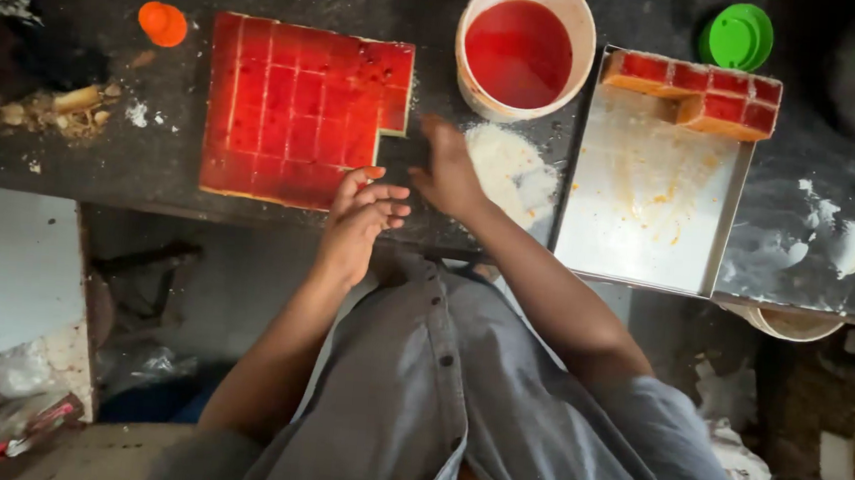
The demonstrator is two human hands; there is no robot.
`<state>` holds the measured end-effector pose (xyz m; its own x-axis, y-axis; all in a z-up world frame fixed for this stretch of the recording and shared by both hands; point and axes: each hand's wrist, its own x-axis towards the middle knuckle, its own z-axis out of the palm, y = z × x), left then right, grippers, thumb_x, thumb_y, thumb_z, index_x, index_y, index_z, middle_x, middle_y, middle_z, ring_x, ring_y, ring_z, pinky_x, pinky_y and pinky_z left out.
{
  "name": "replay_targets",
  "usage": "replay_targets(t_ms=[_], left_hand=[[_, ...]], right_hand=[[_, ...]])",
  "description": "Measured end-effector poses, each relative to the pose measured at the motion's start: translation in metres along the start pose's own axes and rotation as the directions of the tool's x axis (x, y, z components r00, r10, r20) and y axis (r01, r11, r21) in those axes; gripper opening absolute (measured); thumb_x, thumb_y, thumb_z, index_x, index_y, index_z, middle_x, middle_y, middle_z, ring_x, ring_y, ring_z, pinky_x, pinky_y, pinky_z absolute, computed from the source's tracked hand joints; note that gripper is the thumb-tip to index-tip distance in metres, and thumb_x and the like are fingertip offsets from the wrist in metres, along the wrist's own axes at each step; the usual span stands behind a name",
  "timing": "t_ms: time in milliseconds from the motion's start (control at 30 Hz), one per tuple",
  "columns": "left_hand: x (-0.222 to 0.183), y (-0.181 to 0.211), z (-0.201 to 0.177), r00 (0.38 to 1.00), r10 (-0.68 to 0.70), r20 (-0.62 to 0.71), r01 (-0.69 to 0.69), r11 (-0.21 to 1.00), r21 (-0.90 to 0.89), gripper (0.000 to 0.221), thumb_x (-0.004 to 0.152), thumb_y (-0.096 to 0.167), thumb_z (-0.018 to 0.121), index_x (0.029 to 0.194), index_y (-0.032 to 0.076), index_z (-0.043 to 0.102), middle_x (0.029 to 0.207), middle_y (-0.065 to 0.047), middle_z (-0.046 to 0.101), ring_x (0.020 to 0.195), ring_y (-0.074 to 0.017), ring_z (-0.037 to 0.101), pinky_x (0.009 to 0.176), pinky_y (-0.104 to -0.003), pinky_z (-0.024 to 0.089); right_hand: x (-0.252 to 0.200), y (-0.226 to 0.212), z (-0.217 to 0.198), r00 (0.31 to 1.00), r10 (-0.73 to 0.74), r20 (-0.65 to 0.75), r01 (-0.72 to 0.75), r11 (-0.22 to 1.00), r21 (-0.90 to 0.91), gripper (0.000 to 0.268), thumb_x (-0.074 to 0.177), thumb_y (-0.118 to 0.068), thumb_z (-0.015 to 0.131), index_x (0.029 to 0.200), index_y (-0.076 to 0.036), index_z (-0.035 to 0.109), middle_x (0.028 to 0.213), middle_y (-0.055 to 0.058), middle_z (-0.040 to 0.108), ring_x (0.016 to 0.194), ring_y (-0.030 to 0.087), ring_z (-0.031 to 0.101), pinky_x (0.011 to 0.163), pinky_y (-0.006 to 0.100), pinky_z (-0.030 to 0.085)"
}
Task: The person repeatedly picks up small red rectangular blocks, dips them into a red liquid, rolls them in white granules, and places them on a metal tray. The process is repeated for multiple blocks throughout the clip.
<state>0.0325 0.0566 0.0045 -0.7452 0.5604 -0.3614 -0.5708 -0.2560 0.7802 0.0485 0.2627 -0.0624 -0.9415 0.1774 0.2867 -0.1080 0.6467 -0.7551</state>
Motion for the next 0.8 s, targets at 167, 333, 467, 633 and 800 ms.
replay_targets(t_ms=[167,333,467,633,800], left_hand=[[-0.014,0.011,-0.023,1.000,0.014,-0.017,-0.015,0.998,-0.067,0.050,0.092,0.001,0.053,0.141,0.006,0.042,0.123,-0.020,0.065,0.102,-0.0246,0.066,0.087,-0.036,0.053],[-0.020,0.023,-0.045,1.000,-0.003,-0.015,0.002,0.998,-0.058,0.051,0.090,0.000,0.050,0.141,0.006,0.041,0.123,-0.020,0.065,0.103,-0.0239,0.067,0.088,-0.036,0.053],[-0.017,0.027,-0.051,0.999,0.017,0.051,-0.015,0.999,-0.041,0.052,0.090,-0.001,0.050,0.141,0.006,0.041,0.123,-0.020,0.065,0.103,-0.0243,0.066,0.088,-0.036,0.053],[-0.009,0.028,-0.061,0.997,0.043,0.062,-0.036,0.993,-0.116,0.048,0.092,0.000,0.049,0.139,0.006,0.043,0.121,-0.021,0.066,0.102,-0.0261,0.067,0.088,-0.037,0.054],[0.001,0.019,-0.057,0.995,0.006,0.096,0.003,0.996,-0.092,0.051,0.088,-0.002,0.049,0.138,0.008,0.043,0.123,-0.021,0.065,0.102,-0.0266,0.067,0.089,-0.037,0.053]], right_hand=[[0.044,0.002,0.052,0.982,0.184,-0.039,-0.187,0.944,-0.271,0.086,0.083,-0.011,0.076,0.154,0.002,0.030,0.130,0.025,0.056,0.119,0.043,0.057,0.102,0.050,0.047],[0.043,-0.003,0.044,0.951,0.153,-0.268,-0.237,0.917,-0.319,0.093,0.069,-0.004,0.073,0.152,0.000,0.031,0.125,0.024,0.060,0.107,0.043,0.059,0.096,0.049,0.047],[0.055,-0.025,0.042,0.910,0.207,-0.359,-0.278,0.947,-0.160,0.086,0.075,-0.011,0.078,0.148,0.000,0.035,0.117,0.018,0.063,0.096,0.036,0.066,0.085,0.047,0.053],[0.042,-0.062,-0.006,0.529,0.840,0.119,-0.537,0.223,0.813,0.066,0.079,-0.001,0.062,0.136,-0.014,0.032,0.115,0.015,0.059,0.089,0.031,0.069,0.061,0.045,0.058],[0.033,-0.056,-0.077,0.802,0.588,0.104,-0.386,0.378,0.842,0.079,0.079,0.006,0.064,0.148,-0.015,0.030,0.130,0.016,0.056,0.106,0.028,0.067,0.079,0.043,0.055]])
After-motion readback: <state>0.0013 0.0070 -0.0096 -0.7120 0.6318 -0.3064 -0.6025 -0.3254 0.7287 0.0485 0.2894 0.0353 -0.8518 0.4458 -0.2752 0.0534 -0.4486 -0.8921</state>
